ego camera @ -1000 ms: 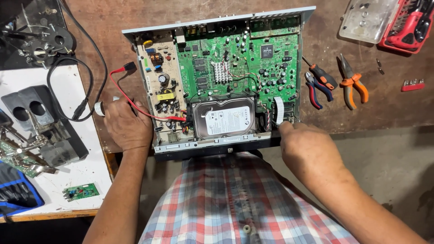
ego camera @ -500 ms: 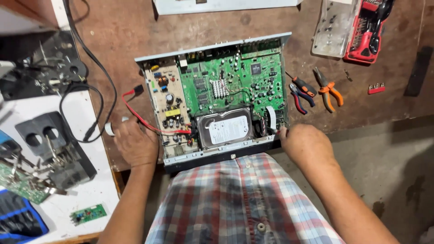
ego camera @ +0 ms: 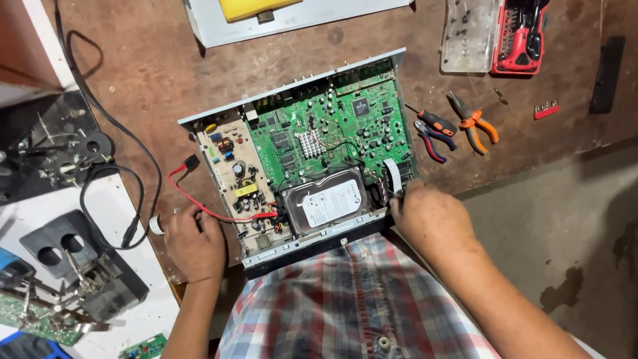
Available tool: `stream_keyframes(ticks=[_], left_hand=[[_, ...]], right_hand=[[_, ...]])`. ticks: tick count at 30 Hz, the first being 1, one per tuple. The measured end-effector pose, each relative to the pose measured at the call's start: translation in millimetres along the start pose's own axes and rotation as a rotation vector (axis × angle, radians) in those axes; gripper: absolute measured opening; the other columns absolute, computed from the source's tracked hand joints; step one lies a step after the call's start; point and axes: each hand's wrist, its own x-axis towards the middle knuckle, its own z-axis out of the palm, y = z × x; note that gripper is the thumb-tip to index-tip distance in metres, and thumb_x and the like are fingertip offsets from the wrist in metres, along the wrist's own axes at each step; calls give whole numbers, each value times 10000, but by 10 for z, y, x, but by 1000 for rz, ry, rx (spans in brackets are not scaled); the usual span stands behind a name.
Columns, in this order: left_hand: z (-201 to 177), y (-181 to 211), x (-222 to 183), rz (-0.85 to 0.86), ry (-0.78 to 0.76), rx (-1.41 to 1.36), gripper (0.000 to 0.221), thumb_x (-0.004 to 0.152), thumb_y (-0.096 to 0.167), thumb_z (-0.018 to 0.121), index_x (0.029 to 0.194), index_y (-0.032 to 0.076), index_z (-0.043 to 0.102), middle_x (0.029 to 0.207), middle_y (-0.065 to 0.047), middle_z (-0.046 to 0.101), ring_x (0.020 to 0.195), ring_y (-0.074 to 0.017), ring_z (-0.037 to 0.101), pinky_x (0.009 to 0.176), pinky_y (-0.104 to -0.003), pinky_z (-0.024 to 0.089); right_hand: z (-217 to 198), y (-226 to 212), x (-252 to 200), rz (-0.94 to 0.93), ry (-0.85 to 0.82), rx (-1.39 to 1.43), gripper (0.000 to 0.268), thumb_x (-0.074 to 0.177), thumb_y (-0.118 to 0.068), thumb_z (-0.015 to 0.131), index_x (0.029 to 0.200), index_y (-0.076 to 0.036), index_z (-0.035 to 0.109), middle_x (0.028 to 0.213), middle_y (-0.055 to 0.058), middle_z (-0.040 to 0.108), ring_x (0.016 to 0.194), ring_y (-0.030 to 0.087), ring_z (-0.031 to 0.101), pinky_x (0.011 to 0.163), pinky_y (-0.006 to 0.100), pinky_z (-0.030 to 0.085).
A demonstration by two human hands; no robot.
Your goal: Disconnecting various internal ribbon cables and wire connectors from a circuit board inside an electronic device.
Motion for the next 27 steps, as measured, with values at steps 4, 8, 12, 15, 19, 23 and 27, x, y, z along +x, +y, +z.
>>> stream_keyframes(ticks=[4,8,12,15,19,23,27], left_hand=[[-553,327,228,-121,-131,-230,225,1173,87,667,1276,-16,839,1196,-187,818,1153,-418,729,1052,-527,569],[-871,560,261,-155,-139,-237,193,1207,84,660,1319,-17,781,1251,-181,786,1207,-382,744,1095,-487,578],[-1041,844,408,-78,-145,-229,186,1185,92,704,1295,27,839,1239,-145,833,1170,-356,777,1045,-464,603],[-1104,1185,683,53,-184,-264,194,1158,115,730,1277,31,859,1237,-157,847,1145,-339,789,1021,-448,627],[-1090,1988,1031,225,-604,-356,352,1137,375,688,1380,201,872,1377,-88,878,1285,-316,811,1074,-513,621],[-706,2792,891,498,-696,-673,409,1217,396,568,1398,136,825,1274,-155,884,1287,-416,812,1016,-543,667],[-147,3212,566,716,-654,-621,262,1132,342,589,1166,142,754,1043,-42,799,1109,-334,809,840,-479,685]], right_hand=[[-183,-75,67,53,-397,67,305,964,-214,620,1143,-85,830,1200,202,881,1116,447,868,938,570,712],[-6,-11,82,-79,-231,27,229,975,-84,559,1127,-96,730,1055,196,839,949,467,817,818,612,667],[-25,-10,-13,-80,-207,23,349,915,-102,610,1235,-156,738,1207,139,816,1141,431,782,992,600,628],[-29,-84,-11,-17,-46,221,414,1025,-272,630,1385,-88,719,1316,187,791,1226,443,746,1046,627,601],[-222,-229,-213,1,373,890,643,1188,-387,445,1661,27,580,1582,268,693,1471,425,652,1236,565,468],[-139,-345,-269,38,478,1209,562,1208,-332,486,1648,6,577,1454,258,756,1431,479,677,1270,626,489],[-169,-323,-226,11,486,1346,639,1222,-376,420,1747,-13,439,1649,243,660,1591,419,566,1380,584,367]])
